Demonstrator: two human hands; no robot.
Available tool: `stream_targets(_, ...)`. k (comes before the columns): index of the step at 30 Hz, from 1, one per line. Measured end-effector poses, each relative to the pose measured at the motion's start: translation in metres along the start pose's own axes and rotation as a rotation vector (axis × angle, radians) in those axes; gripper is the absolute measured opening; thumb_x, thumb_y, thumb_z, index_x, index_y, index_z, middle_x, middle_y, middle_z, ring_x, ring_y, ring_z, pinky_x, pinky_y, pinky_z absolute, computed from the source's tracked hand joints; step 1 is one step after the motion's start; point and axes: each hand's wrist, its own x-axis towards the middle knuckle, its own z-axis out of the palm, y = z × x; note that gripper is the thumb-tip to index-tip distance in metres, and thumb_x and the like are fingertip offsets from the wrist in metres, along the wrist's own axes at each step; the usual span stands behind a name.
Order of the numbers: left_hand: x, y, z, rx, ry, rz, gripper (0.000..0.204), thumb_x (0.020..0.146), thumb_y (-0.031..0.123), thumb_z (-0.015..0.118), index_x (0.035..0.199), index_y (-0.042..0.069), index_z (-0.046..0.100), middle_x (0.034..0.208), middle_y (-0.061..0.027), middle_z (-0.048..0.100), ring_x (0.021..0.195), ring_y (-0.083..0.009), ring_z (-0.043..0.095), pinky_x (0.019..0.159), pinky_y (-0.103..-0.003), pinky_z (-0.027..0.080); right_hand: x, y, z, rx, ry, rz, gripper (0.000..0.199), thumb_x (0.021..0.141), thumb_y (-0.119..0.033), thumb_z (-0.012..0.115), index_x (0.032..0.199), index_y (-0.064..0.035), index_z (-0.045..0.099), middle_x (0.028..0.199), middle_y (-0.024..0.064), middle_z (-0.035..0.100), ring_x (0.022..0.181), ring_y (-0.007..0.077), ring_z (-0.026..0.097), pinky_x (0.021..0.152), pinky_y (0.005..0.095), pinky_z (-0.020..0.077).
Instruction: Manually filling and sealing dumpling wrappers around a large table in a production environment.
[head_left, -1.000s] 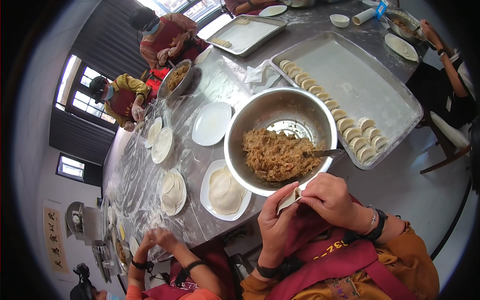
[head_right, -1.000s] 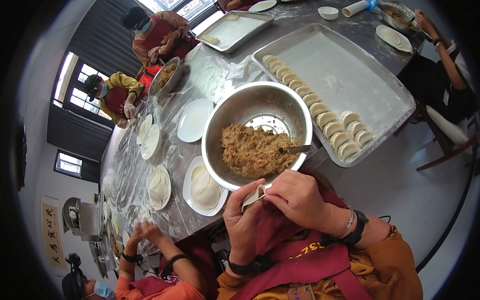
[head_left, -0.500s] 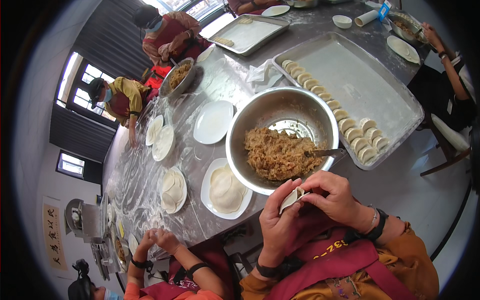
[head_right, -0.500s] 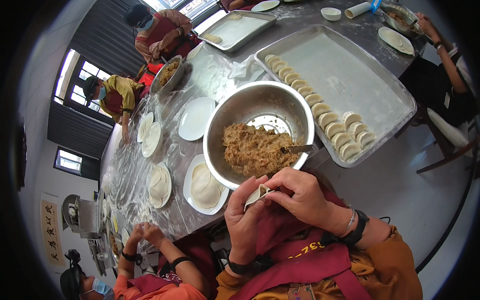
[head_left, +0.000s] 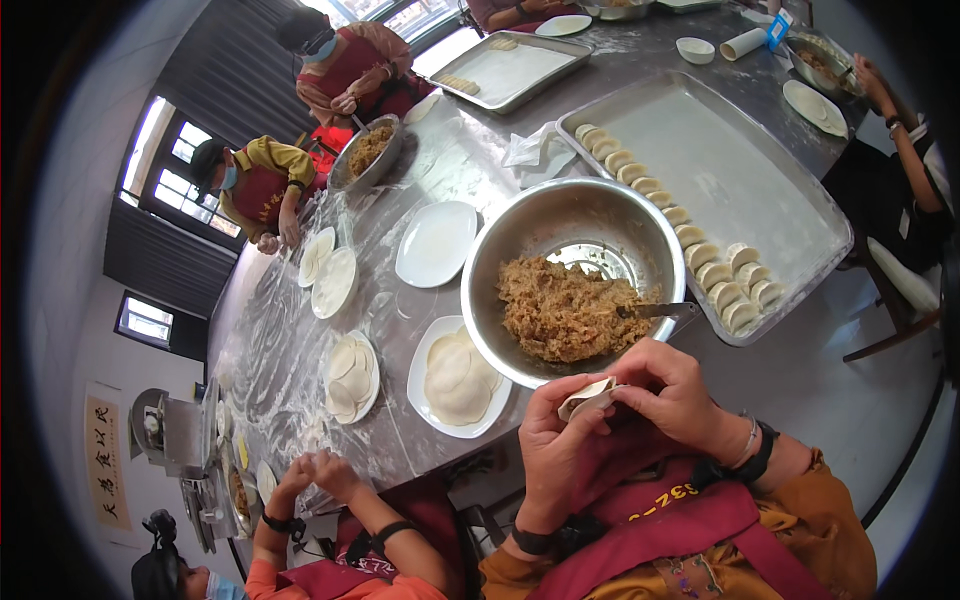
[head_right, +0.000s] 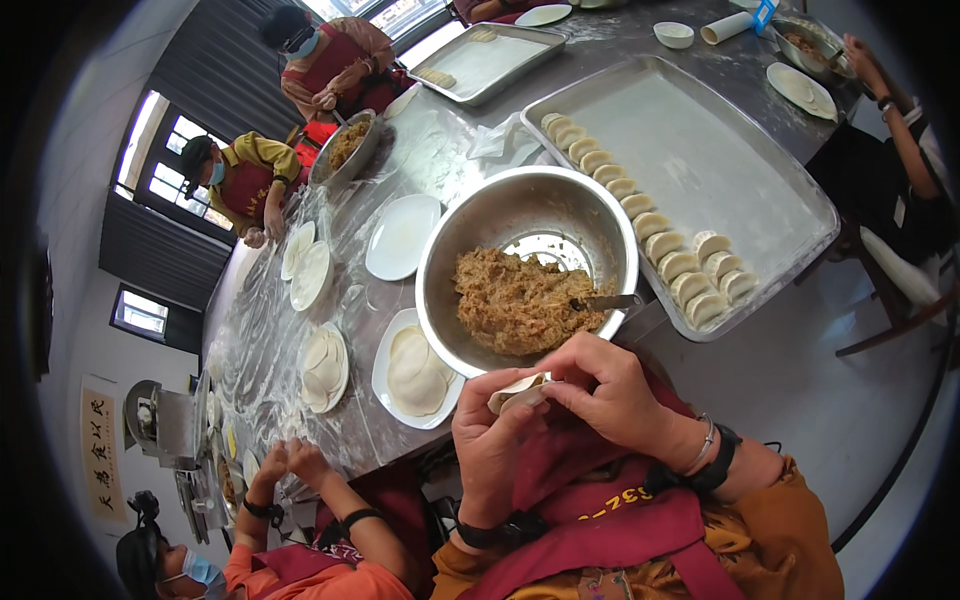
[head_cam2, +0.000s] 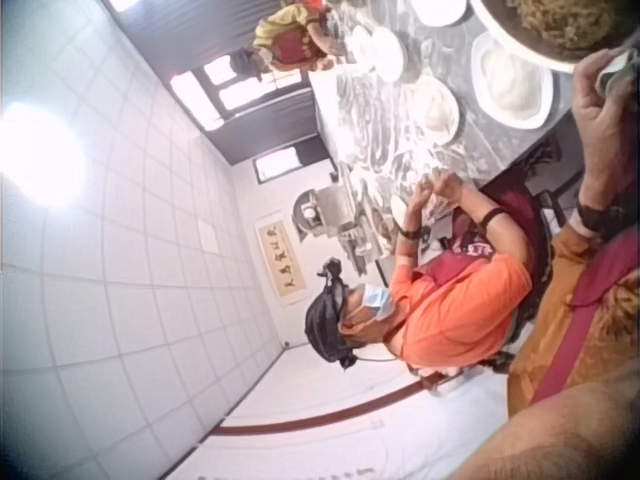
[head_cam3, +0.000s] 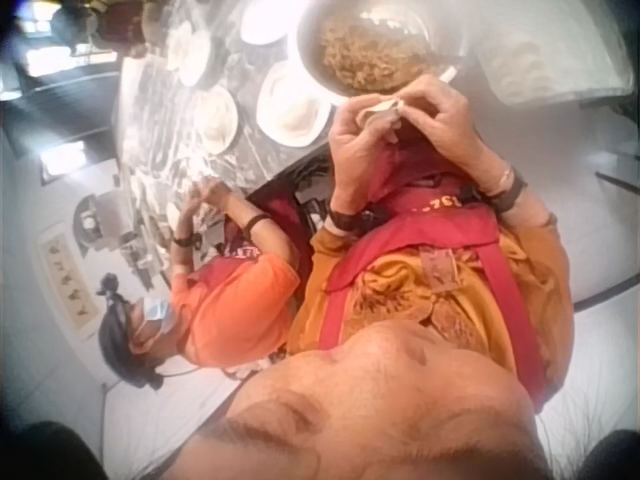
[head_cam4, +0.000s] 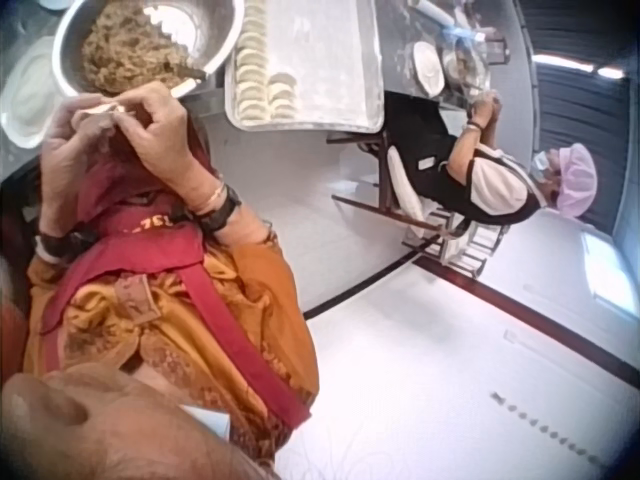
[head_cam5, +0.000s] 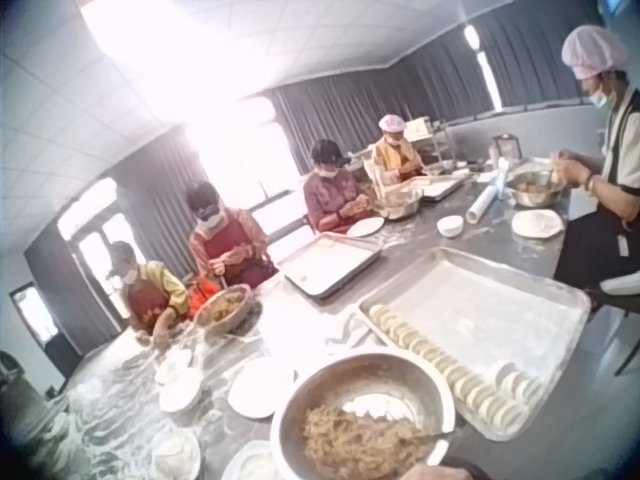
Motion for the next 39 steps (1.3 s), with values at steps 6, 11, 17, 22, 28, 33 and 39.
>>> stream_targets(6,0.001,0.004,0.006,-0.093,0.031,-0.033,0.033,0.085,-0.004,0.055,0.117,-0.001,0.05,0.114,-0.016,0.057,0.083,-0.0143,0.06,0.066,-0.022,0.049,0.001,-0.002,-0.002,-0.171,0.026,-0.276,0.013,0.073,0.0,0.07,0.083,-0.001,0.063,0.078,0.009,0.059,0.069,0.0188,0.058,0.06,0.0265,0.0467)
stream_targets(11,0.0,0.002,0.0,-0.004,-0.006,-0.037,0.029,0.086,0.001,0.056,0.115,-0.001,0.053,0.111,-0.0158,0.06,0.082,-0.014,0.062,0.064,-0.021,0.051,0.003,-0.006,-0.003,-0.133,-0.037,-0.242,0.013,0.071,0.0,0.071,0.079,-0.0005,0.061,0.078,0.0093,0.058,0.068,0.0211,0.059,0.06,0.0289,0.0475)
stream_targets(17,-0.004,0.001,-0.001,0.099,-0.083,-0.077,0.029,0.08,-0.006,0.06,0.108,-0.002,0.056,0.106,-0.0117,0.06,0.086,-0.0136,0.061,0.073,-0.023,0.051,0.002,-0.002,-0.006,-0.182,-0.005,-0.284,0.013,0.071,0.001,0.07,0.079,-0.0013,0.06,0.077,0.0083,0.057,0.065,0.0193,0.057,0.058,0.0276,0.0458)
stream_targets(22,-0.005,-0.003,-0.001,0.085,-0.073,-0.039,0.038,0.078,-0.009,0.06,0.114,-0.001,0.052,0.107,-0.0123,0.06,0.091,-0.0148,0.06,0.075,-0.025,0.052,0.002,-0.011,-0.005,-0.096,0.0,-0.074,0.013,0.071,0.0,0.071,0.079,-0.0015,0.061,0.079,0.0073,0.057,0.067,0.0171,0.057,0.058,0.0263,0.0449)
stream_targets(28,-0.004,-0.003,0.003,-0.024,-0.038,-0.052,0.04,0.083,-0.007,0.056,0.121,0.0,0.047,0.113,-0.0136,0.058,0.089,-0.0144,0.06,0.072,-0.023,0.05,-0.004,0.0,-0.008,-0.119,0.01,-0.186,0.014,0.071,-0.001,0.072,0.081,-0.0018,0.062,0.081,0.008,0.058,0.07,0.017,0.058,0.061,0.0261,0.0462)
stream_targets(33,-0.002,-0.002,0.003,0.015,-0.062,-0.044,0.034,0.086,-0.005,0.053,0.12,-0.001,0.05,0.111,-0.0101,0.059,0.085,-0.0112,0.059,0.069,-0.02,0.046,-0.003,-0.001,-0.006,-0.096,0.001,-0.162,0.014,0.07,0.001,0.072,0.08,-0.0019,0.062,0.08,0.0085,0.058,0.07,0.0184,0.058,0.062,0.0271,0.0474)
stream_targets(39,-0.003,-0.004,0.002,0.165,-0.14,-0.022,0.03,0.084,-0.006,0.057,0.113,-0.004,0.054,0.111,-0.0119,0.059,0.09,-0.0132,0.059,0.08,-0.024,0.049,-0.002,0.003,-0.008,-0.16,-0.016,-0.238,0.013,0.071,0.001,0.071,0.079,-0.0022,0.061,0.081,0.0087,0.058,0.069,0.0172,0.058,0.06,0.0263,0.0462)
